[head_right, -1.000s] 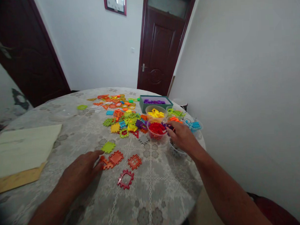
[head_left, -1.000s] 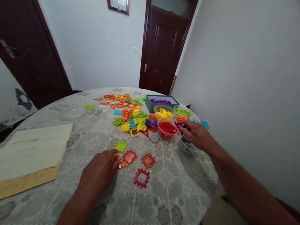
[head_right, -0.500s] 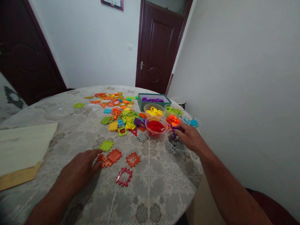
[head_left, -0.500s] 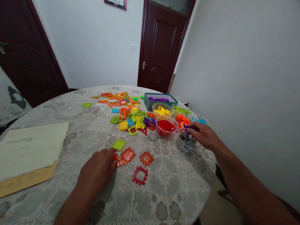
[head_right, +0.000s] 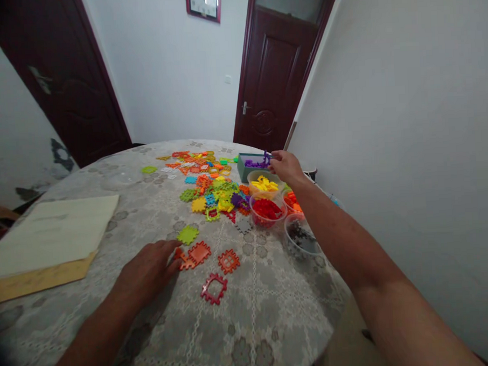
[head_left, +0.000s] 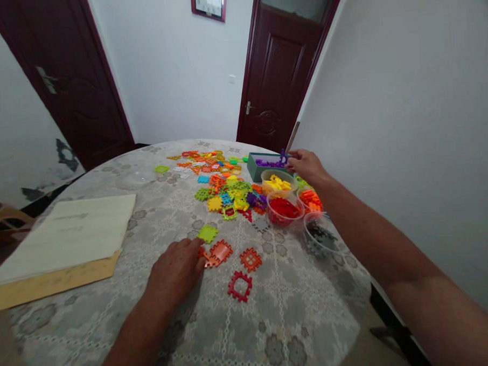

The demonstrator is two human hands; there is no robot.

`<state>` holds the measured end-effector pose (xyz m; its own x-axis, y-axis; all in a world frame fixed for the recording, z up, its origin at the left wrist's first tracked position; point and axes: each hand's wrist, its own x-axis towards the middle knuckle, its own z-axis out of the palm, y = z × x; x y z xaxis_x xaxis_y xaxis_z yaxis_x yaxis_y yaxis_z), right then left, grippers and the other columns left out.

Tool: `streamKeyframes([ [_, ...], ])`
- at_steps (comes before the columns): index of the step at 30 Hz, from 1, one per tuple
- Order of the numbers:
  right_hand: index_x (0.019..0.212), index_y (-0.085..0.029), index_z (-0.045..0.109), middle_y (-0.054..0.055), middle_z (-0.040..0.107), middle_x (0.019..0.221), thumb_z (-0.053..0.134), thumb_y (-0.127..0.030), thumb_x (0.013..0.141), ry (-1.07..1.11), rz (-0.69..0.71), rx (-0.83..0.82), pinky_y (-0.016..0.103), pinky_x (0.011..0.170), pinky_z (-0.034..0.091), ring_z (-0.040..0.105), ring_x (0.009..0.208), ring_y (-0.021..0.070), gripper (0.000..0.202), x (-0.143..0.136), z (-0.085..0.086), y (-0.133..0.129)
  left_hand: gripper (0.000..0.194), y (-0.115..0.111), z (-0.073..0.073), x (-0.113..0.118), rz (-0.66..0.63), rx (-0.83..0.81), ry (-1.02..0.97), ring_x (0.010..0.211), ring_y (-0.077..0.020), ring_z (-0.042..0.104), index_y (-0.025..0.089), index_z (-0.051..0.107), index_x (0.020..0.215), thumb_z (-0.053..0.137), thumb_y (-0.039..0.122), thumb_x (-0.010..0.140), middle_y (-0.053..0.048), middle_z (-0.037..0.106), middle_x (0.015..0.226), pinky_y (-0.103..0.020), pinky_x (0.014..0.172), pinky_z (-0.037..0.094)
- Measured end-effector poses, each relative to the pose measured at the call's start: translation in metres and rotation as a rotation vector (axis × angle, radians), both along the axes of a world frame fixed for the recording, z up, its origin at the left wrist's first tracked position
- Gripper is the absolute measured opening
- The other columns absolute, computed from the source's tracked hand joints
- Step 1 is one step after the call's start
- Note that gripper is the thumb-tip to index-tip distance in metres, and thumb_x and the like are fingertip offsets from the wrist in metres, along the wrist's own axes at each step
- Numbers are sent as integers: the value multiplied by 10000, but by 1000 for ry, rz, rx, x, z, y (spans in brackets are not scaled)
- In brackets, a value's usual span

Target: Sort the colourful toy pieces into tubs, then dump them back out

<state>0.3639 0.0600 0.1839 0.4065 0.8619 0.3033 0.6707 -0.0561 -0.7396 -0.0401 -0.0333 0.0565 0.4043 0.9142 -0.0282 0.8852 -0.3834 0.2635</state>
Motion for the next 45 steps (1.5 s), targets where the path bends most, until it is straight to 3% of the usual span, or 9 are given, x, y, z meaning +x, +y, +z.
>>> streamKeyframes([
  [4, 1358, -155, 661, 143, 734, 1251, 540, -217, 974, -242, 36, 8, 356, 862, 602, 738, 944, 210, 407, -25, -6, -12, 403, 0, -2, -2, -13, 4, 6, 1162, -306, 632, 211, 655, 1360, 510, 286, 991, -146, 709, 1243, -408, 938, 488],
  [9, 1207, -213, 734, 106, 754, 1193, 529, -231, 1016, -591, 453, -218, 360, 1004, 532, 697, 1106, 235, 281, -91, -64, -92, 385, -4, 3, 0, -32, 0, 11, 1156, -318, 638, 208, 672, 1335, 510, 291, 996, -149, 716, 1214, -407, 915, 494],
  [13, 1363, -144, 614, 201, 635, 1383, 492, -150, 1004, -728, 365, -396, 373, 1021, 522, 631, 1259, 280, 379, -121, -113, -120, 373, -5, 5, 0, -42, 2, 15, 1148, -316, 638, 205, 681, 1320, 521, 286, 993, -151, 716, 1210, -406, 916, 493],
  [17, 1405, -119, 542, 252, 566, 1409, 463, -160, 1008, -751, 246, -525, 395, 921, 556, 675, 1154, 302, 406, -125, -133, -113, 390, -2, 0, -2, -58, 13, 8, 1157, -301, 640, 219, 667, 1353, 514, 297, 1003, -144, 717, 1225, -399, 958, 485],
  [27, 1368, -189, 574, 165, 598, 1295, 625, -304, 951, -670, 259, -326, 381, 934, 541, 648, 1109, 278, 436, -115, -107, -150, 392, 1, -1, -1, -78, 14, 57, 1172, -292, 642, 210, 659, 1366, 513, 293, 1011, -132, 714, 1264, -401, 991, 492],
  [33, 1300, -217, 609, 156, 617, 1260, 590, -323, 976, -878, -57, -75, 366, 822, 567, 656, 1058, 286, 341, -49, -77, -195, 332, -2, 1, -1, -61, 13, 49, 1129, -298, 645, 215, 671, 1288, 536, 301, 997, -131, 718, 1215, -394, 913, 498],
  [38, 1287, -175, 634, 199, 617, 1266, 577, -290, 961, -1022, -180, -30, 461, 827, 588, 663, 1091, 353, 351, -4, -79, -202, 291, -3, 3, -5, -60, 4, -9, 1100, -291, 650, 216, 683, 1226, 546, 303, 984, -129, 721, 1173, -380, 892, 490],
  [41, 1342, -175, 615, 205, 599, 1346, 544, -240, 974, -929, -66, 129, 520, 998, 558, 613, 1251, 365, 380, -18, -85, -198, 287, -3, 4, -5, -67, 7, -16, 1081, -299, 648, 215, 687, 1213, 568, 302, 967, -130, 721, 1165, -386, 870, 492],
  [45, 1337, -238, 626, 142, 644, 1332, 517, -217, 1008, -654, 377, 74, 486, 1071, 540, 640, 1231, 287, 347, -73, -99, -188, 289, -3, 3, -3, -73, 11, 4, 1069, -309, 642, 212, 690, 1203, 572, 303, 955, -131, 719, 1164, -397, 849, 495],
])
